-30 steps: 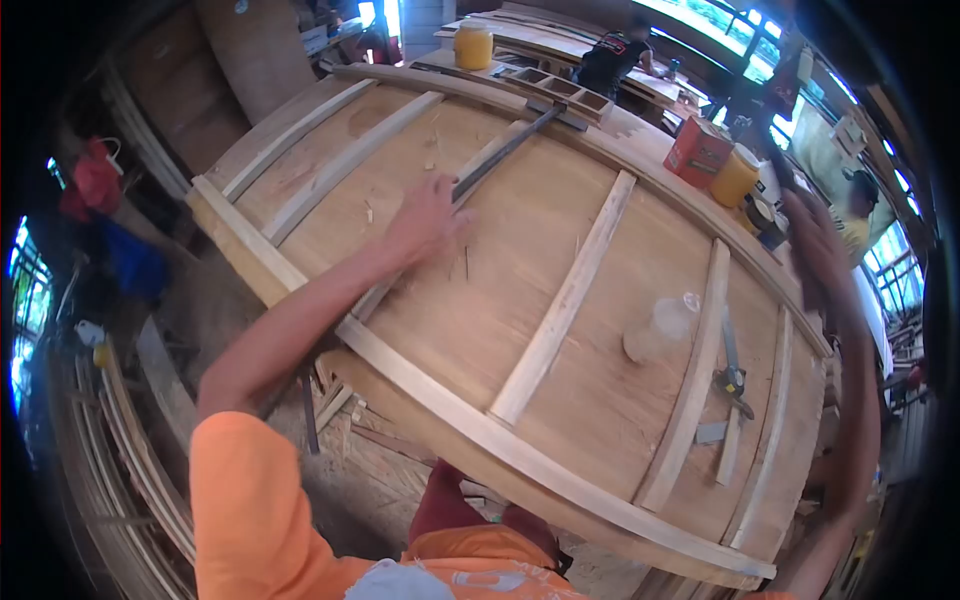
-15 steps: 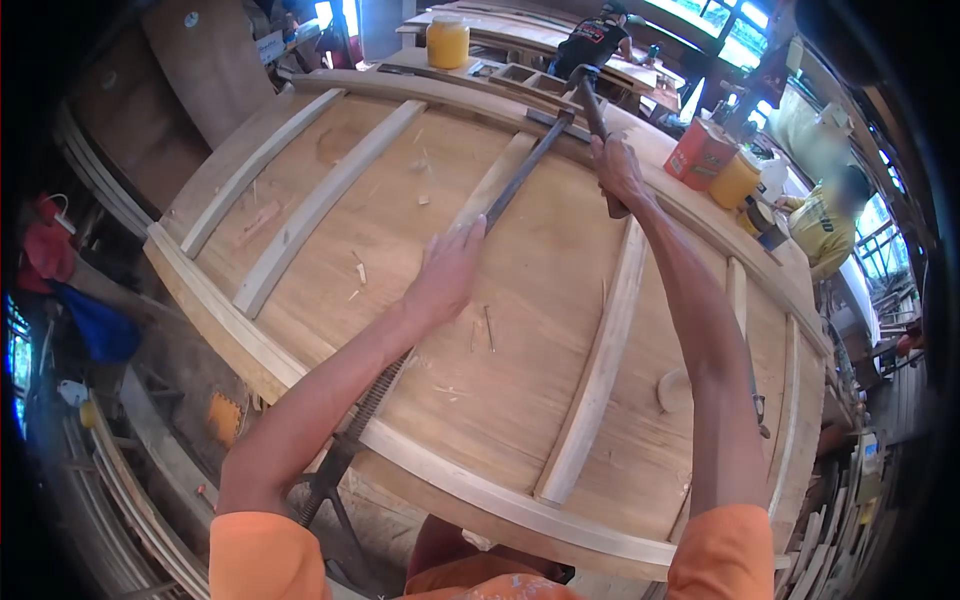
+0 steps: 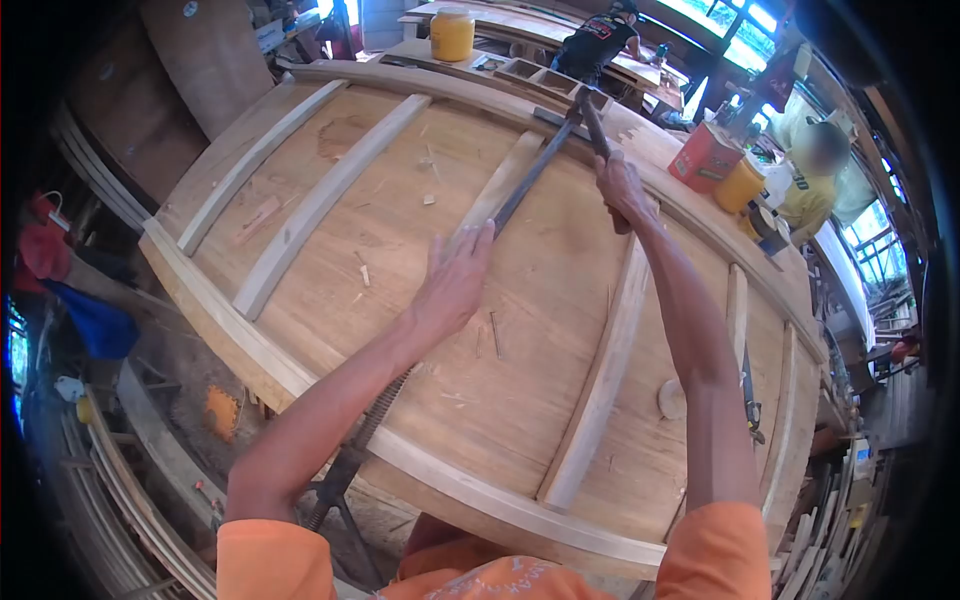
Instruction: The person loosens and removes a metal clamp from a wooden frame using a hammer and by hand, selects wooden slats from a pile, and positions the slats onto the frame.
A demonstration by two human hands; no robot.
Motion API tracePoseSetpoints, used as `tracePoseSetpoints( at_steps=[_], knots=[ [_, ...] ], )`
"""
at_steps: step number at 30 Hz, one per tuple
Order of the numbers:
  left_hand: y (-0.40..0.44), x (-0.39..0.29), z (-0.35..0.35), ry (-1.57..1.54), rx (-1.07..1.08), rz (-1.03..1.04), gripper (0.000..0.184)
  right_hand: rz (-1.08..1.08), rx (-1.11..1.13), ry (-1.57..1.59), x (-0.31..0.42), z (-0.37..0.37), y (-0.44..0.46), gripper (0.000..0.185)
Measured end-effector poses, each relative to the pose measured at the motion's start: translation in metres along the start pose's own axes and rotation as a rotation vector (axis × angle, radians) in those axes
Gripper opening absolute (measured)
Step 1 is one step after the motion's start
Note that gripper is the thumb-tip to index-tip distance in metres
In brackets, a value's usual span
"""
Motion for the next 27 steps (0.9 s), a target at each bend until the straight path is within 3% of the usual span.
tracePoseSetpoints(
  at_steps=[1, 3, 5, 6, 7, 9, 10, 11, 13, 15, 17, 19, 21, 22, 27],
  knots=[
    [0.003, 0.001, -0.001, 0.03, 0.006, -0.006, 0.078, 0.103, 0.175, -0.024, -0.008, 0.011, -0.001, 0.047],
    [0.006, 0.001, -0.009, 0.013, -0.029, 0.01, 0.079, 0.067, 0.2, 0.033, 0.016, 0.003, 0.01, 0.046],
    [-0.001, -0.003, -0.007, -0.031, -0.024, 0.016, 0.08, 0.038, 0.098, 0.068, 0.044, -0.032, 0.0, 0.045],
    [0.001, -0.001, -0.006, -0.028, -0.02, 0.011, 0.08, -0.06, -0.064, 0.068, 0.045, -0.036, 0.005, 0.045],
    [-0.001, -0.001, -0.005, -0.026, -0.012, 0.008, 0.08, -0.051, -0.055, 0.061, 0.034, -0.027, -0.004, 0.045],
    [0.0, 0.0, -0.004, -0.021, -0.008, 0.009, 0.08, -0.09, -0.238, -0.022, 0.028, -0.028, -0.01, 0.047],
    [0.0, 0.0, -0.002, -0.016, -0.002, 0.013, 0.08, -0.155, -0.091, -0.099, 0.02, -0.013, -0.014, 0.046],
    [-0.001, -0.002, -0.002, -0.016, -0.007, 0.017, 0.08, -0.157, -0.097, -0.1, 0.01, -0.012, -0.01, 0.046],
    [0.001, -0.002, -0.002, 0.057, 0.007, 0.031, 0.08, 0.141, 0.154, 0.039, 0.015, -0.018, -0.016, 0.045],
    [-0.002, -0.003, -0.001, 0.037, 0.006, 0.029, 0.079, 0.057, 0.089, 0.039, 0.024, -0.027, -0.016, 0.045],
    [0.0, -0.002, -0.003, 0.017, -0.008, 0.02, 0.079, -0.111, -0.229, -0.04, 0.034, -0.046, -0.01, 0.044],
    [-0.001, -0.003, -0.005, 0.02, -0.022, 0.023, 0.079, -0.09, -0.239, 0.014, 0.028, -0.041, -0.018, 0.043],
    [-0.001, -0.008, -0.005, 0.045, -0.012, 0.044, 0.079, 0.05, 0.15, -0.082, 0.011, -0.02, -0.023, 0.045],
    [0.001, -0.005, -0.006, 0.076, -0.01, 0.046, 0.079, 0.068, 0.171, -0.026, 0.015, -0.019, -0.014, 0.043],
    [0.002, -0.004, -0.008, 0.01, 0.005, 0.002, 0.079, -0.019, -0.044, 0.023, 0.03, -0.052, -0.005, 0.048]
  ],
)
Point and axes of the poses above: each hand's wrist, its own y-axis towards the middle knuckle, its own z-axis out of the palm, x = y × z, the point moved 8 cm from there along y, towards the middle knuckle, and after that the axes turned 13 degrees about -x, right-handed, at the moved point
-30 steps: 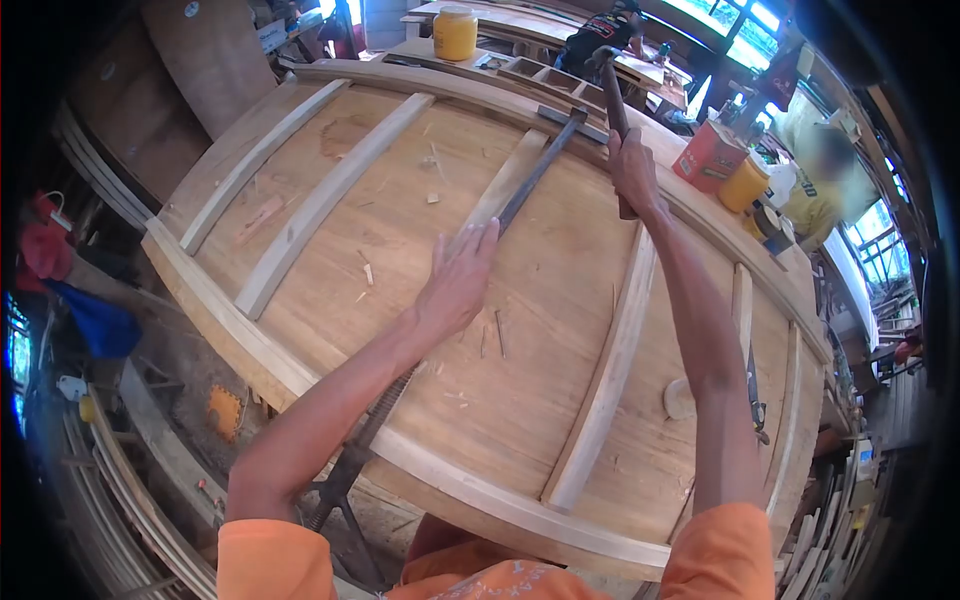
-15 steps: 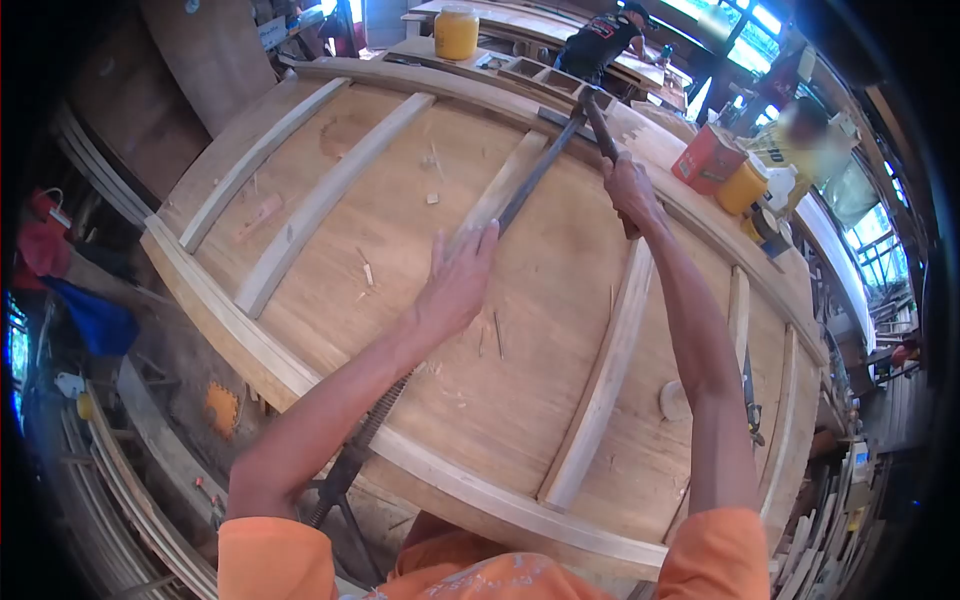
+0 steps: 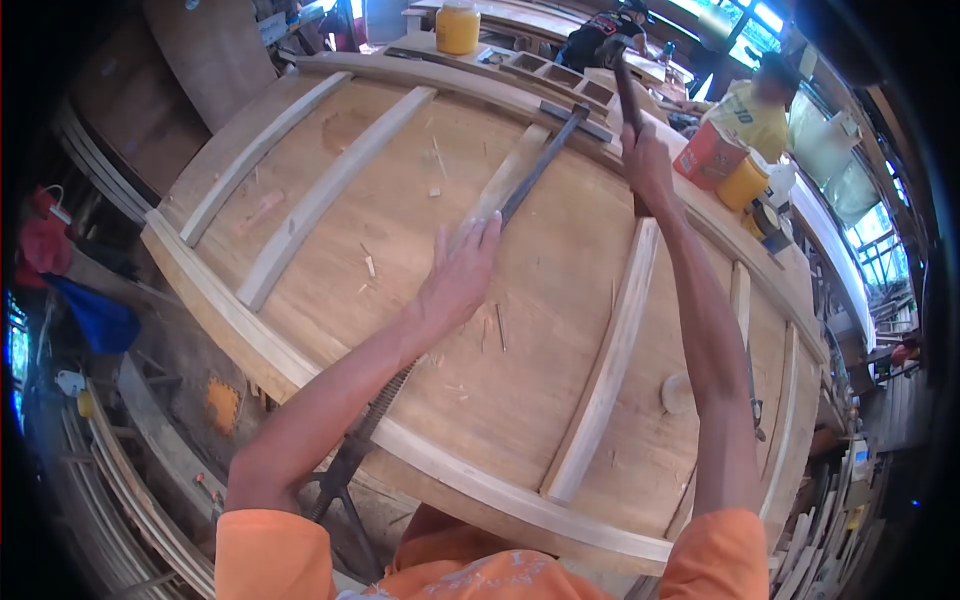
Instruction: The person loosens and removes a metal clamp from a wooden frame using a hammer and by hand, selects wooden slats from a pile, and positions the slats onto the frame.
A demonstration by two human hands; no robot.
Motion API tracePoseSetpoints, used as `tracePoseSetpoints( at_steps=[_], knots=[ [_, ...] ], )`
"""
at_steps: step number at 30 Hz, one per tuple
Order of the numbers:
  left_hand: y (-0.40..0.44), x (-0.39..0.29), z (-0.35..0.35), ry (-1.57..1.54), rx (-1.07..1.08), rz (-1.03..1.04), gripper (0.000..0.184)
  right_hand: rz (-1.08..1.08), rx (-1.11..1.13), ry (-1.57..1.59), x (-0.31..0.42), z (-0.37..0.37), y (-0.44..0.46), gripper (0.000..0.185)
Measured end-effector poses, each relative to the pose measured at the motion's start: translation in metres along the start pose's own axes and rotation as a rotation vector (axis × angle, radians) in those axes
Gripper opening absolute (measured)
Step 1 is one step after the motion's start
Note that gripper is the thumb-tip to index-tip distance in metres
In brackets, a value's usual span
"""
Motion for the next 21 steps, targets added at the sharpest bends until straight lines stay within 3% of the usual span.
tracePoseSetpoints(
  at_steps=[2, 7, 15, 21],
  knots=[
    [-0.002, 0.0, 0.002, -0.001, 0.012, -0.008, 0.079, -0.073, -0.133, 0.054, 0.014, -0.017, 0.004, 0.048],
    [-0.001, 0.002, 0.005, 0.027, 0.005, 0.01, 0.081, 0.028, -0.108, 0.12, 0.001, -0.009, -0.006, 0.048],
    [-0.003, 0.012, 0.014, 0.004, 0.015, -0.066, 0.073, 0.194, -0.003, 0.105, -0.034, -0.001, -0.022, 0.05],
    [-0.002, 0.02, 0.019, -0.057, 0.0, -0.057, 0.068, 0.348, 0.171, 0.039, -0.018, -0.015, -0.087, 0.047]
  ],
)
Point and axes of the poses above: each hand's wrist, its own y-axis towards the middle knuckle, its own z-axis out of the palm, x = y × z, the point moved 8 cm from there along y, towards the middle knuckle, and after that the axes turned 13 degrees about -x, right-handed, at the moved point
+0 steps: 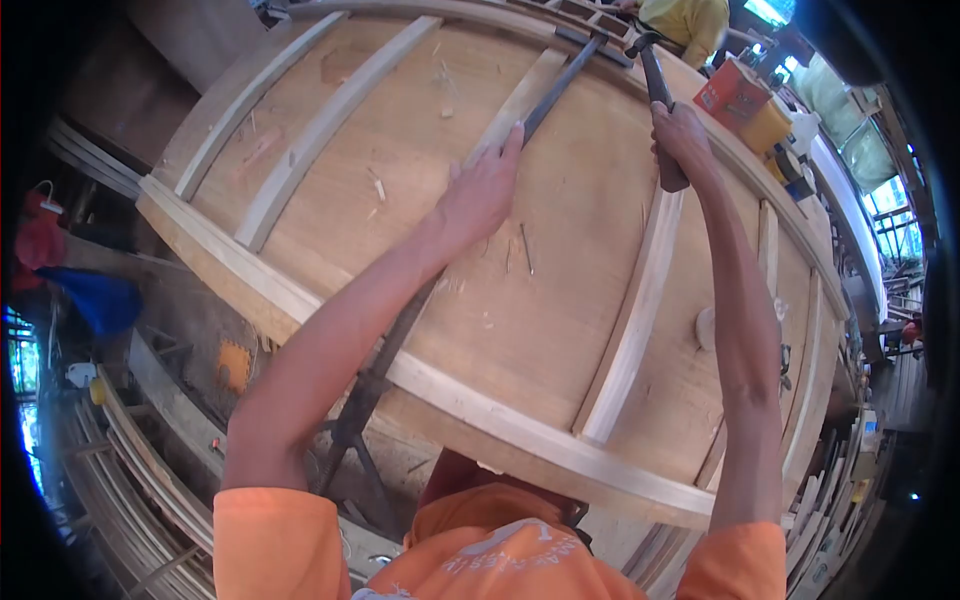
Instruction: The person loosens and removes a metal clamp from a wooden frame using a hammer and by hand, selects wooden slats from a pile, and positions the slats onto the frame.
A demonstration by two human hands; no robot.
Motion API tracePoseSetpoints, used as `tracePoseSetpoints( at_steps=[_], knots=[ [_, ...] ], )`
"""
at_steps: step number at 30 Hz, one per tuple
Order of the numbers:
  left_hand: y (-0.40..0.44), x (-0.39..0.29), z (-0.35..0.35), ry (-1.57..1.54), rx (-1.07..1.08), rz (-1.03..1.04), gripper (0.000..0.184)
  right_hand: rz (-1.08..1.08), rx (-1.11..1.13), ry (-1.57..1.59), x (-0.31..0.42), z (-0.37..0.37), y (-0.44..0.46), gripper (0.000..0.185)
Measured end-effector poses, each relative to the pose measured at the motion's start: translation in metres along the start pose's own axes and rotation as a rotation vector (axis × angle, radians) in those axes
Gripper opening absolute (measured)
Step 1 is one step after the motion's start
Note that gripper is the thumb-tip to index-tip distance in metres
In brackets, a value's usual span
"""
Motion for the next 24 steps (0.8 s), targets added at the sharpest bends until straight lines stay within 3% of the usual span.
tracePoseSetpoints(
  at_steps=[2, 4, 6, 9, 11, 13, 14, 16, 18, 19, 20, 21, 23, 24],
  knots=[
    [0.001, 0.004, 0.004, 0.011, -0.012, 0.015, 0.069, 0.034, 0.053, -0.024, -0.009, 0.001, -0.042, 0.045],
    [0.004, 0.005, 0.007, -0.172, 0.003, 0.148, 0.073, 0.08, 0.115, 0.193, -0.01, 0.002, -0.099, 0.041],
    [0.001, 0.026, 0.013, -0.057, 0.033, 0.385, 0.083, 0.158, 0.26, 0.497, -0.04, 0.022, -0.138, 0.038],
    [-0.071, 0.028, -0.081, 0.066, -0.003, 0.269, 0.085, 0.381, 0.506, 0.683, -0.064, 0.054, -0.191, 0.037],
    [-0.118, -0.012, -0.16, 0.073, 0.478, 0.177, 0.078, 0.436, 0.5, 0.757, -0.056, 0.062, -0.225, 0.042],
    [-0.156, -0.028, -0.207, 0.316, 0.87, -0.001, 0.07, 0.392, 0.418, 0.332, -0.067, 0.039, -0.225, 0.043],
    [-0.18, -0.026, -0.235, 0.19, 0.763, -0.038, 0.067, 0.373, 0.414, 0.339, -0.072, 0.034, -0.227, 0.043],
    [-0.229, -0.004, -0.271, 0.025, 0.614, -0.139, 0.064, -0.75, -0.164, -0.142, -0.035, -0.009, -0.232, 0.042],
    [-0.273, 0.028, -0.289, -0.065, 0.491, -0.241, 0.061, -0.559, 0.182, 0.115, 0.05, -0.061, -0.322, 0.043],
    [-0.292, 0.043, -0.291, -0.118, 0.416, -0.264, 0.059, -0.359, 0.41, 0.275, 0.059, -0.059, -0.369, 0.037],
    [-0.317, 0.05, -0.288, -0.171, 0.392, -0.437, 0.056, -0.379, 0.522, 0.359, 0.064, -0.051, -0.415, 0.037],
    [-0.343, 0.05, -0.28, -0.228, 0.366, -0.586, 0.053, -0.582, 0.515, 0.529, 0.088, -0.051, -0.466, 0.042],
    [-0.373, 0.041, -0.245, -0.327, 0.232, -0.336, 0.045, -1.117, 0.643, 0.592, 0.127, -0.04, -0.542, 0.052],
    [-0.369, 0.03, -0.239, -0.346, 0.209, -0.4, 0.04, -1.229, 0.513, 0.675, 0.135, -0.036, -0.562, 0.049]
  ],
)
Point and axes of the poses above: each hand's wrist, its own y-axis towards the middle knuckle, its own z-axis out of the palm, x = y × z, the point moved 8 cm from there along y, towards the middle knuckle, and after that the axes turned 13 degrees about -x, right-handed, at the moved point
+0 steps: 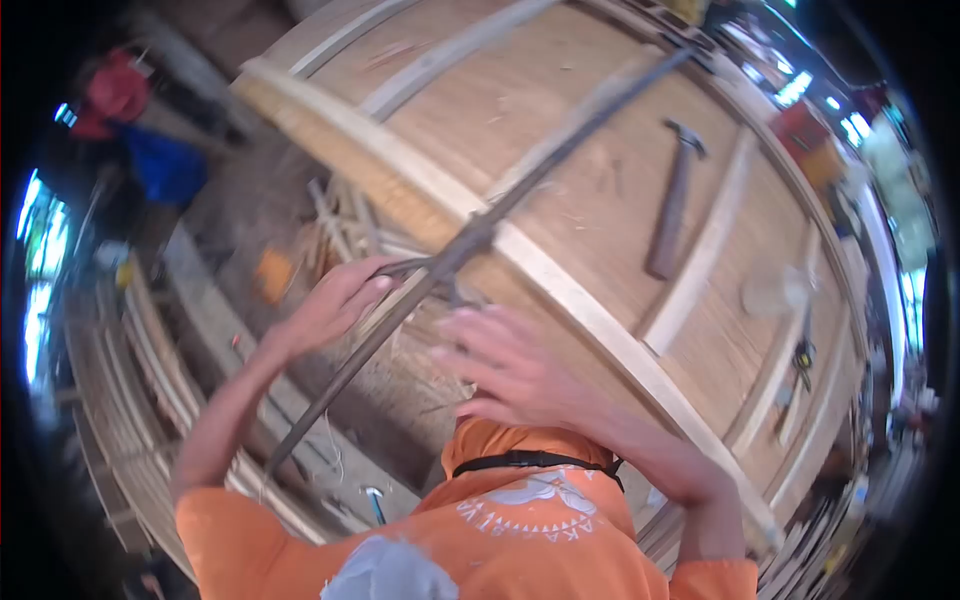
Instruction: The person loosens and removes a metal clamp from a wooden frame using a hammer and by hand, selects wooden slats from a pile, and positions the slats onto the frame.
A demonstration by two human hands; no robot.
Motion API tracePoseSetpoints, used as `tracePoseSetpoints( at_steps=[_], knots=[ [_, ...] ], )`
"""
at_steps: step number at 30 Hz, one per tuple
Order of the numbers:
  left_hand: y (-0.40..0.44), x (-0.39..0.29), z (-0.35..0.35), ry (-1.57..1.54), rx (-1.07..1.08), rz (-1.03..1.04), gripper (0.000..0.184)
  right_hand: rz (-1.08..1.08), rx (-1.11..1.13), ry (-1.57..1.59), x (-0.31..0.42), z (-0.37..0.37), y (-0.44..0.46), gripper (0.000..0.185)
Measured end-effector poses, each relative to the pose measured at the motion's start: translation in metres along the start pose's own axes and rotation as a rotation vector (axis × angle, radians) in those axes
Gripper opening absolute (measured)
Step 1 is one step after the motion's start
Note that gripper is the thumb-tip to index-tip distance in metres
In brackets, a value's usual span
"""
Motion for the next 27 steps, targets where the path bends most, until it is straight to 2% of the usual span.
tracePoseSetpoints(
  at_steps=[1, 2, 3, 4, 5, 6, 7, 8, 9, 11, 15, 17, 18, 20, 22, 24, 25, 26, 27],
  knots=[
    [0.004, -0.004, 0.001, -0.021, -0.027, -0.078, 0.036, -0.076, -0.087, 0.044, -0.003, 0.021, 0.002, 0.039],
    [0.01, -0.004, 0.006, -0.025, 0.0, -0.068, 0.036, -0.151, -0.168, 0.116, -0.009, 0.032, 0.004, 0.03],
    [0.01, 0.001, 0.006, 0.045, -0.017, -0.083, 0.033, -0.12, -0.179, 0.129, -0.02, 0.037, 0.004, 0.03],
    [0.003, 0.009, 0.003, 0.125, -0.035, -0.114, 0.032, -0.188, -0.169, 0.149, -0.025, 0.049, 0.006, 0.028],
    [-0.005, 0.012, 0.004, 0.14, -0.016, -0.153, 0.032, -0.265, -0.161, 0.173, -0.025, 0.063, 0.005, 0.034],
    [-0.003, 0.001, 0.002, 0.206, -0.082, -0.058, 0.036, -0.277, -0.306, 0.236, -0.022, 0.061, 0.009, 0.046],
    [0.0, -0.012, 0.001, 0.269, -0.154, 0.053, 0.04, -0.272, -0.318, 0.252, -0.019, 0.06, 0.01, 0.046],
    [0.001, -0.006, 0.004, 0.108, -0.155, -0.057, 0.044, -0.262, -0.285, 0.297, -0.018, 0.056, 0.012, 0.046],
    [0.0, -0.012, 0.005, 0.12, -0.156, -0.061, 0.044, -0.251, -0.255, 0.34, -0.013, 0.05, 0.009, 0.045],
    [0.005, 0.0, 0.01, 0.087, -0.106, -0.234, 0.041, -0.256, -0.269, 0.329, -0.011, 0.049, 0.009, 0.047],
    [0.009, -0.006, 0.011, 0.191, -0.219, -0.092, 0.043, -0.201, -0.33, 0.283, -0.014, 0.05, 0.012, 0.045],
    [0.009, -0.005, 0.013, 0.317, -0.198, -0.224, 0.048, -0.182, -0.339, 0.263, -0.014, 0.053, 0.017, 0.044],
    [0.007, 0.007, 0.018, 0.319, -0.202, -0.229, 0.048, -0.191, -0.414, 0.267, -0.009, 0.043, 0.029, 0.042],
    [-0.01, 0.062, 0.055, -0.286, -0.036, -0.571, 0.049, -0.202, -0.486, 0.28, 0.003, 0.047, 0.051, 0.041],
    [-0.018, 0.075, 0.077, -0.735, 0.036, -0.714, 0.05, -0.028, -0.555, 0.273, -0.009, 0.056, 0.082, 0.039],
    [-0.028, 0.085, 0.082, -1.006, 0.05, -0.803, 0.053, 0.03, -0.502, 0.228, -0.015, 0.055, 0.091, 0.039],
    [-0.033, 0.089, 0.08, -1.081, 0.049, -0.834, 0.055, 0.101, -0.439, 0.198, -0.015, 0.06, 0.09, 0.04],
    [-0.036, 0.092, 0.075, -1.141, 0.047, -0.862, 0.057, 0.224, -0.264, 0.155, -0.019, 0.069, 0.099, 0.048],
    [-0.041, 0.093, 0.07, -1.167, 0.039, -0.879, 0.059, 0.225, -0.267, 0.156, -0.021, 0.07, 0.111, 0.048]
  ],
)
Point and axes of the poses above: each hand's wrist, its own y-axis towards the middle knuckle, its own z-axis out of the palm, x = y × z, the point moved 8 cm from there along y, towards the middle knuckle, and after that the axes turned 13 degrees about -x, right-handed, at the moved point
